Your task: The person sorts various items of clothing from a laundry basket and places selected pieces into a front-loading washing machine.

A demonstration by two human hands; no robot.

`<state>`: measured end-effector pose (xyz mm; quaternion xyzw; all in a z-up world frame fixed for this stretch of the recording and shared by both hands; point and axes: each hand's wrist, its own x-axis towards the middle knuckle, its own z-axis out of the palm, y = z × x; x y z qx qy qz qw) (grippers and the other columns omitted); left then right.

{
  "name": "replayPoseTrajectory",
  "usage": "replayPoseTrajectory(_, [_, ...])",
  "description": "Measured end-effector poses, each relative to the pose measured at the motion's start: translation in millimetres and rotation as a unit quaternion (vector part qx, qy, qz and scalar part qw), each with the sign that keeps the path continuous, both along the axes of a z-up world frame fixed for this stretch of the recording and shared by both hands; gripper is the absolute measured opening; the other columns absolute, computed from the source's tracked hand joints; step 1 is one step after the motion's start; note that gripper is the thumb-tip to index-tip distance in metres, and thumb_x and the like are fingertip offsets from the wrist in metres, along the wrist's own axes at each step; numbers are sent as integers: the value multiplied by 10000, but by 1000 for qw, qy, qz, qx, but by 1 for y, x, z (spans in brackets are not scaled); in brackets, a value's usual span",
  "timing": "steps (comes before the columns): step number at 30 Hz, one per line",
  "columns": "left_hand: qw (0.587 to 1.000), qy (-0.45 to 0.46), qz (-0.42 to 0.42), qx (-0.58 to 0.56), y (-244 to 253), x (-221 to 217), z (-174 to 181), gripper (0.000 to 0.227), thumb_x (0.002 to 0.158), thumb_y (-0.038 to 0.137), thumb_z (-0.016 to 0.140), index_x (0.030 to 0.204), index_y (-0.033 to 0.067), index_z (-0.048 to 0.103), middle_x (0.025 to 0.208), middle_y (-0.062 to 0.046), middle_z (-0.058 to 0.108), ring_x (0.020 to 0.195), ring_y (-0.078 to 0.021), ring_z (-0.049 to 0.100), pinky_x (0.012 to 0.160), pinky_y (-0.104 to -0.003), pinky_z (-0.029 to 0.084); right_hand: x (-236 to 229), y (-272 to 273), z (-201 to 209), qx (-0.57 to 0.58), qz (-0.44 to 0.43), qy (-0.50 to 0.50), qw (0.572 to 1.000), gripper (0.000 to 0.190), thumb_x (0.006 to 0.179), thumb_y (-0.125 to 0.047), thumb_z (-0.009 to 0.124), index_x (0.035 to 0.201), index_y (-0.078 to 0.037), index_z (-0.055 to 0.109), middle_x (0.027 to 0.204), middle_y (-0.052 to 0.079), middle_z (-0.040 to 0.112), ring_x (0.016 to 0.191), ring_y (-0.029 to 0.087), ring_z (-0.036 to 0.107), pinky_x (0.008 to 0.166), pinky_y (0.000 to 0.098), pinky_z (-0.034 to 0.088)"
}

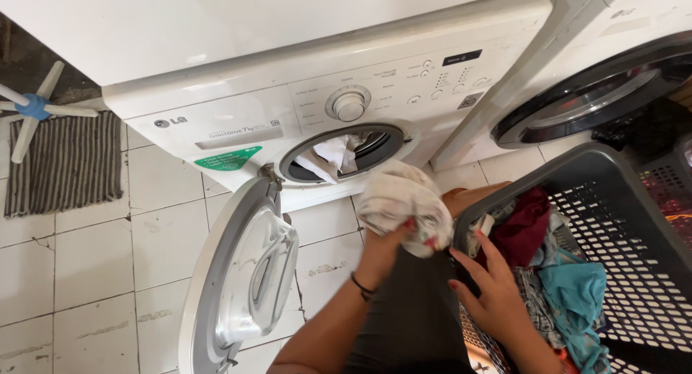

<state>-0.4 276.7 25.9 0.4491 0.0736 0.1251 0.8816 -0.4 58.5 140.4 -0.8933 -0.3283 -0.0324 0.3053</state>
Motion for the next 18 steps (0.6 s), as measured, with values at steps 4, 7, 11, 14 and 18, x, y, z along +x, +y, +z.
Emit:
replayPoseTrajectory(4, [993,103,35,-41,46,19,-39,398,901,110,713,1265,-22,620,1165,-133,691,1018,-228,692,868,-376,587,8,-17,-17,-48,-6,32,998,587,772,-208,764,1337,-156,612,1526,216,441,1351,403,494,1073,426,421])
replayPoseTrajectory(7, [976,200,42,-79,67,31,-75,465,834,121,708,1275,61,573,1138,-83,693,1008,-213,704,830,-377,596,1,-23,-36,-41,-50,178,982,631,795,-193,752,1394,-165,556,1527,174,460,1347,363,517,1047,412,443])
replayPoseTrajectory(11, [935,352,5,-50,66,36,-139,455,868,202,698,1284,80,563,1091,-83,685,989,-252,679,787,-439,571,-2,-33,-60,-98,-104,241,960,713,811,-209,758,1482,-219,518,1495,108,511,1328,301,554,1033,380,477])
replayPoseTrajectory(14, [904,427,-28,22,59,42,-190,550,863,264,717,1327,45,519,1147,-120,649,1045,-280,635,834,-447,535,2,-41,-75,-58,-65,219,972,666,805,-191,756,1428,-155,523,1458,144,534,1338,313,550,1047,396,471])
replayPoseTrajectory(18, [922,347,46,164,63,94,-227,763,827,330,765,1413,-9,413,1284,-183,578,1172,-302,561,952,-429,482,5,-51,-89,-81,-63,224,969,693,799,-219,774,1435,-148,506,1455,155,519,1333,316,538,1046,406,462])
